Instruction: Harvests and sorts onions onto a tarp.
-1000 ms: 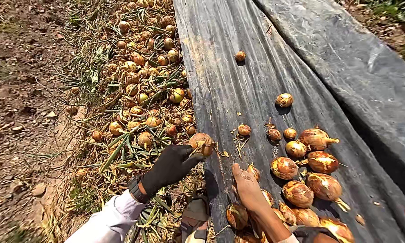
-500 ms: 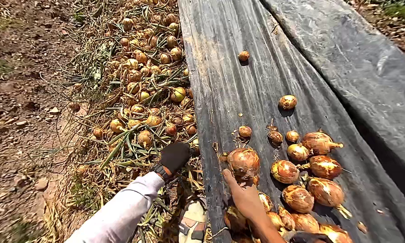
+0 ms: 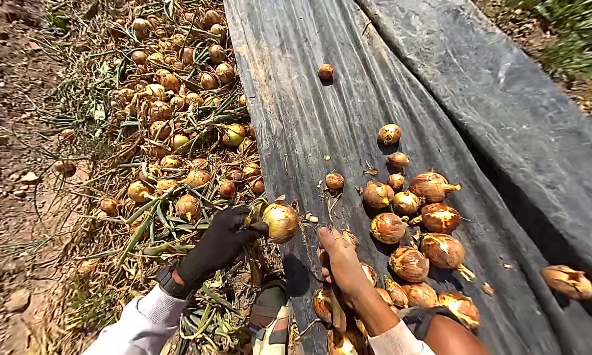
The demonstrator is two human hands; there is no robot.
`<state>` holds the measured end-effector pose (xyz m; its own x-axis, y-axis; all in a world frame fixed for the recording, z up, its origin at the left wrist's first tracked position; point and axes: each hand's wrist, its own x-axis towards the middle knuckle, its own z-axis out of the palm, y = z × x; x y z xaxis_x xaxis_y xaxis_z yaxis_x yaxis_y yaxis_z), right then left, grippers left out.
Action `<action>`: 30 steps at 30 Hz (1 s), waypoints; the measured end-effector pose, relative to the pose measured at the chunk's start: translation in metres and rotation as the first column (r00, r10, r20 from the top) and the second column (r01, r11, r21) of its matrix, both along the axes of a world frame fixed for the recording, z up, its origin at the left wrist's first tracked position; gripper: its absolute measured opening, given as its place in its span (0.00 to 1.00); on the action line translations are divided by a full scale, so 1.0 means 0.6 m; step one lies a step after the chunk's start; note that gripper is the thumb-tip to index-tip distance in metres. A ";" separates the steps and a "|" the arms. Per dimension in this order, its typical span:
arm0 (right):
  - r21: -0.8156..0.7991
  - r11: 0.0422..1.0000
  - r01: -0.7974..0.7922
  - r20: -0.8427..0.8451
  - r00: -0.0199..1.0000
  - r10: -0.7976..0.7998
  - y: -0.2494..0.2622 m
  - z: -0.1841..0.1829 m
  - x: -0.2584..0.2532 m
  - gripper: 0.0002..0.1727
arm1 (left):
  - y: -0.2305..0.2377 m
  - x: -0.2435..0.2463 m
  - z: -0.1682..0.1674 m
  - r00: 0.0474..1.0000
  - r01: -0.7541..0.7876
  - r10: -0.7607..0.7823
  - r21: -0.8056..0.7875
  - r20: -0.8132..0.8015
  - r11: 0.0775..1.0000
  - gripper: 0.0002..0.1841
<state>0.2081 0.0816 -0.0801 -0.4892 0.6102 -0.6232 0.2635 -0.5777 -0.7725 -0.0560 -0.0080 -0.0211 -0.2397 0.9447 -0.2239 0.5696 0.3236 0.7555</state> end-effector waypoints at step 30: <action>-0.048 0.990 -0.132 -0.060 0.990 0.129 -0.036 -0.022 -0.013 0.38 | 0.010 -0.003 0.057 0.949 -0.166 0.168 -0.033 0.266 0.986 0.21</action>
